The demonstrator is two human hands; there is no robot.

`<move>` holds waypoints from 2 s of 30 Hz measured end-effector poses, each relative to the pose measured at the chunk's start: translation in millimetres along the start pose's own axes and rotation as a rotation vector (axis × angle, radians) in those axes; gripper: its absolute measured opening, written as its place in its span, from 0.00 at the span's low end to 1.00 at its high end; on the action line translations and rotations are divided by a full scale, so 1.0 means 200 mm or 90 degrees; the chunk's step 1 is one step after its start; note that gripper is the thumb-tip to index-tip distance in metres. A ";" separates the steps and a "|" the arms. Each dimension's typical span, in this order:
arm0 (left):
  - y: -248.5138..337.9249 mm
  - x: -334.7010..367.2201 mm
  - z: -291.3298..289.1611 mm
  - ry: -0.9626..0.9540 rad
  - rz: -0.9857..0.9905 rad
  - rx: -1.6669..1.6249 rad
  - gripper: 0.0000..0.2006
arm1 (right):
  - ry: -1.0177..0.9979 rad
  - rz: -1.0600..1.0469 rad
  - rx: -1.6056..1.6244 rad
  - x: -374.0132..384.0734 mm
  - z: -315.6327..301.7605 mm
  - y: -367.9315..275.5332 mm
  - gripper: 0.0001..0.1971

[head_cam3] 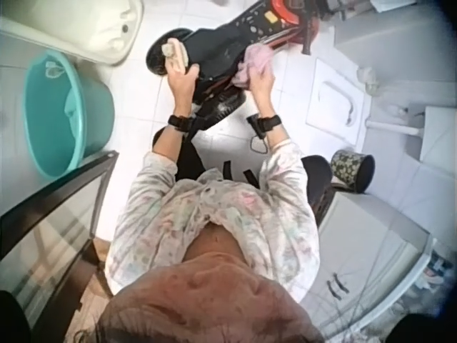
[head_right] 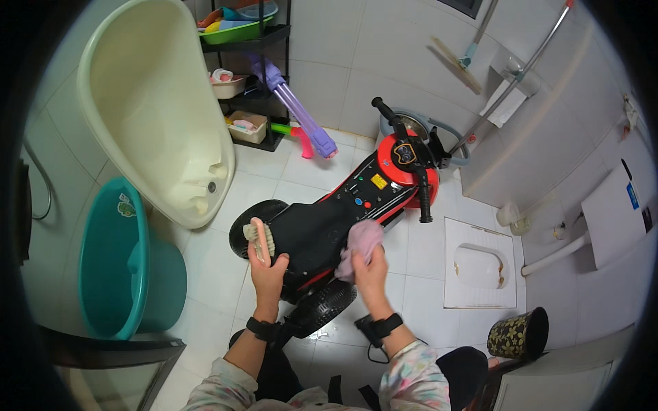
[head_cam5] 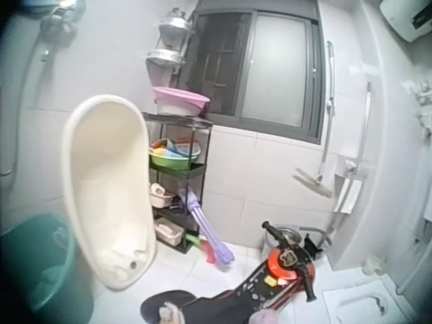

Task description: Cleaning and wiping a toy motorcycle in a bathroom environment.

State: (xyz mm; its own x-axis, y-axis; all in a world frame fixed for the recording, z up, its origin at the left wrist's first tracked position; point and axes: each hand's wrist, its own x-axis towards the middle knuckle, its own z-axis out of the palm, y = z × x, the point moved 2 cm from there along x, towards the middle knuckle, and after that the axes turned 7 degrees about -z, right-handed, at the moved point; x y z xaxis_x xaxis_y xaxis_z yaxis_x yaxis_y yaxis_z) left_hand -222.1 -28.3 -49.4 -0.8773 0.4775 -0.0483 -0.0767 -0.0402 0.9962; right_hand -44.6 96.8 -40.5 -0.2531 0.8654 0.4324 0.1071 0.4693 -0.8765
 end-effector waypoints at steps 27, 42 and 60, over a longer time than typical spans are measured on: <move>0.17 -0.01 -0.04 0.006 -0.020 0.496 0.33 | -0.326 -0.353 -0.175 0.10 0.34 -0.09 0.12; 0.31 0.13 0.26 -0.209 0.256 0.894 0.31 | -0.212 -0.381 -0.277 0.09 0.07 0.16 0.26; 0.27 0.09 0.16 -0.259 0.537 0.888 0.26 | -0.297 -0.510 -0.623 0.53 -0.05 0.13 0.14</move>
State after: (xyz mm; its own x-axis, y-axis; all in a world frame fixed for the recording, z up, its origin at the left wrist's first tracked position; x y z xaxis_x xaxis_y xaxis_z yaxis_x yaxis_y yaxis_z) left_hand -226.2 6.5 6.7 -0.2634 0.9186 0.2945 0.9639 0.2632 0.0411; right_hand -59.7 201.9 -14.6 -0.8486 0.2481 0.4672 0.3641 0.9146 0.1757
